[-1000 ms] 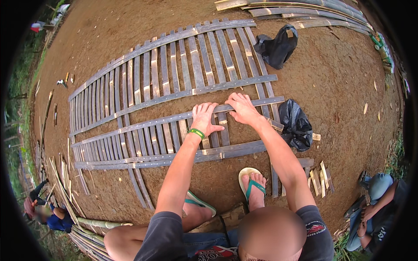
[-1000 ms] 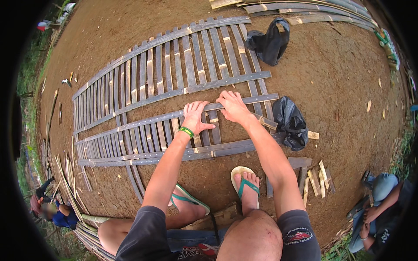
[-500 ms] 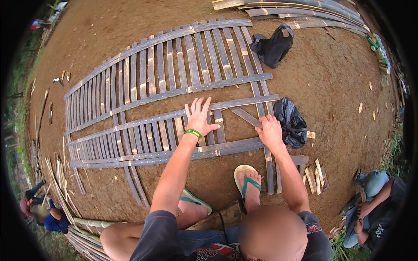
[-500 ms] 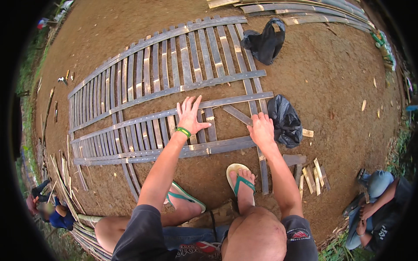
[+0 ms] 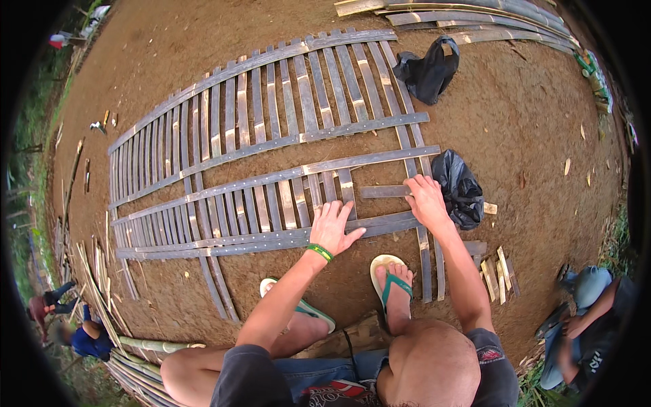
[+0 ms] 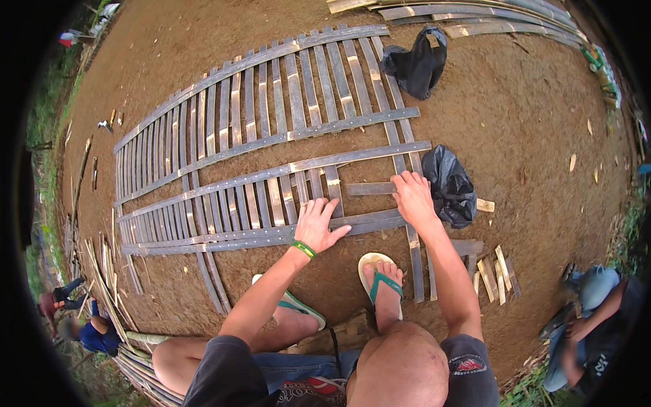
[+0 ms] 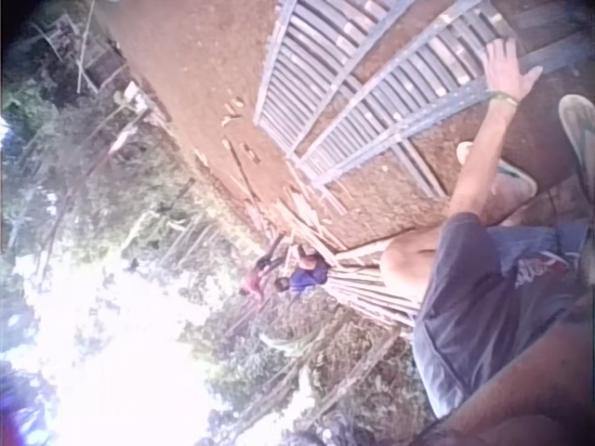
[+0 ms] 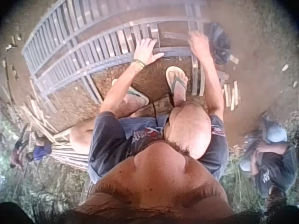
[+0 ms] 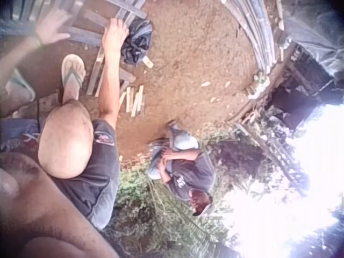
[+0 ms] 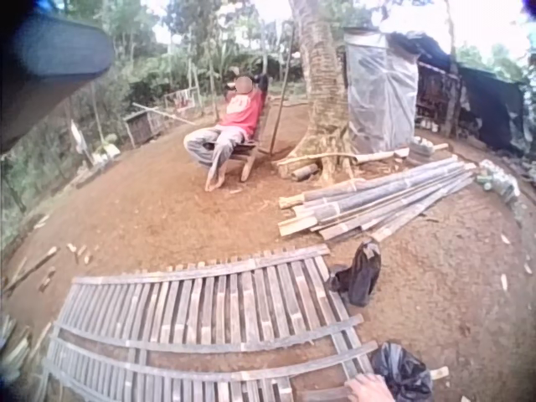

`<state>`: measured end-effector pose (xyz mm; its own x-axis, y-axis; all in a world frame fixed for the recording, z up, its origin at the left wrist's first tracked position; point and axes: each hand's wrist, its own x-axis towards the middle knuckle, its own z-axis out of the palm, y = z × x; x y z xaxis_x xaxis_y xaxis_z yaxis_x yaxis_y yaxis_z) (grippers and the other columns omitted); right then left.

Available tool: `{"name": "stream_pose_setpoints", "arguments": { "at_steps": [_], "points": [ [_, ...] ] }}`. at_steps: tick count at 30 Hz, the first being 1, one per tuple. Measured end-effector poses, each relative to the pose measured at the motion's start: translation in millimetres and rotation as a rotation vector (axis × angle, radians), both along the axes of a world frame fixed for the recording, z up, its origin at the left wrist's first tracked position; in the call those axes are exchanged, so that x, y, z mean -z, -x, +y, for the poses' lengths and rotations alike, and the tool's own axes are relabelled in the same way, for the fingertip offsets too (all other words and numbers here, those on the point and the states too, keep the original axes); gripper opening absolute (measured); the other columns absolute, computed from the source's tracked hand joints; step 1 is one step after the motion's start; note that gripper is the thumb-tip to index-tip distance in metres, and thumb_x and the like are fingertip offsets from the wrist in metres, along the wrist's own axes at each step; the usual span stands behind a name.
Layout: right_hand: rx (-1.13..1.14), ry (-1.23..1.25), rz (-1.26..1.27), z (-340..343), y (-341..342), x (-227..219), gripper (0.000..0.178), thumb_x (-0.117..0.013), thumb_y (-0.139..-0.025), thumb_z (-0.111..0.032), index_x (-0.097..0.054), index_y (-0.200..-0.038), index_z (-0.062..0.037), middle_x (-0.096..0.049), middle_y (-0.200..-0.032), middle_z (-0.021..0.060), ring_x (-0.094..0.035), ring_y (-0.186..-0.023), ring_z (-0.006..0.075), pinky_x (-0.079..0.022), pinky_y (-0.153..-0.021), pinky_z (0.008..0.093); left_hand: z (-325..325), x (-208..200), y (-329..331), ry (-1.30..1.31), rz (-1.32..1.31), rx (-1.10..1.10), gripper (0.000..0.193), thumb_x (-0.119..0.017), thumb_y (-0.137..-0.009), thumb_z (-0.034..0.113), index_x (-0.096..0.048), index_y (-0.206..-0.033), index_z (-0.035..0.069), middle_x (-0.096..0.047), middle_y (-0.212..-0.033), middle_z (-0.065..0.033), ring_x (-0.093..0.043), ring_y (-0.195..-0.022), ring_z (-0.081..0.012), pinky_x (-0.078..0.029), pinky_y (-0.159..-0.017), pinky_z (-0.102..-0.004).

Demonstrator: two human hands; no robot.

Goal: The person sits on the ground and uses a machete to trim and shape thin bamboo strips on a partially assembled bamboo frame. They repeatedly strike the strips to smooth them and occasionally lift the frame to inspect the alignment of the slats.

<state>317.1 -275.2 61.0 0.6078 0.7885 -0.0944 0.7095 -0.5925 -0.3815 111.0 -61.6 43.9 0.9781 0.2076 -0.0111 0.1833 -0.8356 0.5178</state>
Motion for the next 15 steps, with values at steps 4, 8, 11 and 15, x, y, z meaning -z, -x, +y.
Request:
{"name": "stream_pose_setpoints", "arguments": {
  "at_steps": [4,8,11,15],
  "points": [
    [-0.045,-0.039,0.021,13,-2,8,0.038,-0.076,-0.082,-0.004,-0.066,-0.119,-0.0063,-0.062,-0.115,0.0112,-0.059,-0.112,0.0341,-0.046,-0.096,0.0474,0,1,-18,-0.087,0.139,-0.010,0.053,-0.070,-0.090,0.023,-0.061,-0.141,0.013,-0.057,-0.112,-0.0153,-0.058,-0.105,-0.0342,-0.048,-0.092,-0.0470],
    [-0.089,-0.086,0.024,19,-8,17,0.038,-0.077,-0.082,-0.004,-0.067,-0.119,-0.0059,-0.061,-0.116,0.0109,-0.059,-0.114,0.0340,-0.046,-0.097,0.0471,10,6,-38,-0.138,0.312,0.145,0.055,-0.066,-0.085,0.008,-0.061,-0.139,0.015,-0.058,-0.113,-0.0175,-0.062,-0.109,-0.0358,-0.053,-0.092,-0.0486],
    [-0.127,-0.108,0.073,20,-14,20,0.039,-0.077,-0.082,-0.002,-0.067,-0.119,-0.0046,-0.061,-0.116,0.0112,-0.058,-0.115,0.0345,-0.046,-0.099,0.0472,20,4,-46,-0.138,0.308,0.224,0.045,-0.066,-0.083,0.006,-0.067,-0.128,0.014,-0.057,-0.115,-0.0183,-0.062,-0.112,-0.0364,-0.053,-0.095,-0.0485],
    [-0.214,-0.171,0.196,22,-23,26,0.039,-0.077,-0.081,0.001,-0.067,-0.119,-0.0029,-0.061,-0.117,0.0117,-0.059,-0.116,0.0351,-0.046,-0.104,0.0470,29,6,-45,-0.131,0.207,0.301,0.043,-0.068,-0.082,0.007,-0.069,-0.125,0.013,-0.057,-0.117,-0.0176,-0.062,-0.114,-0.0367,-0.053,-0.097,-0.0494]
  ]
}}
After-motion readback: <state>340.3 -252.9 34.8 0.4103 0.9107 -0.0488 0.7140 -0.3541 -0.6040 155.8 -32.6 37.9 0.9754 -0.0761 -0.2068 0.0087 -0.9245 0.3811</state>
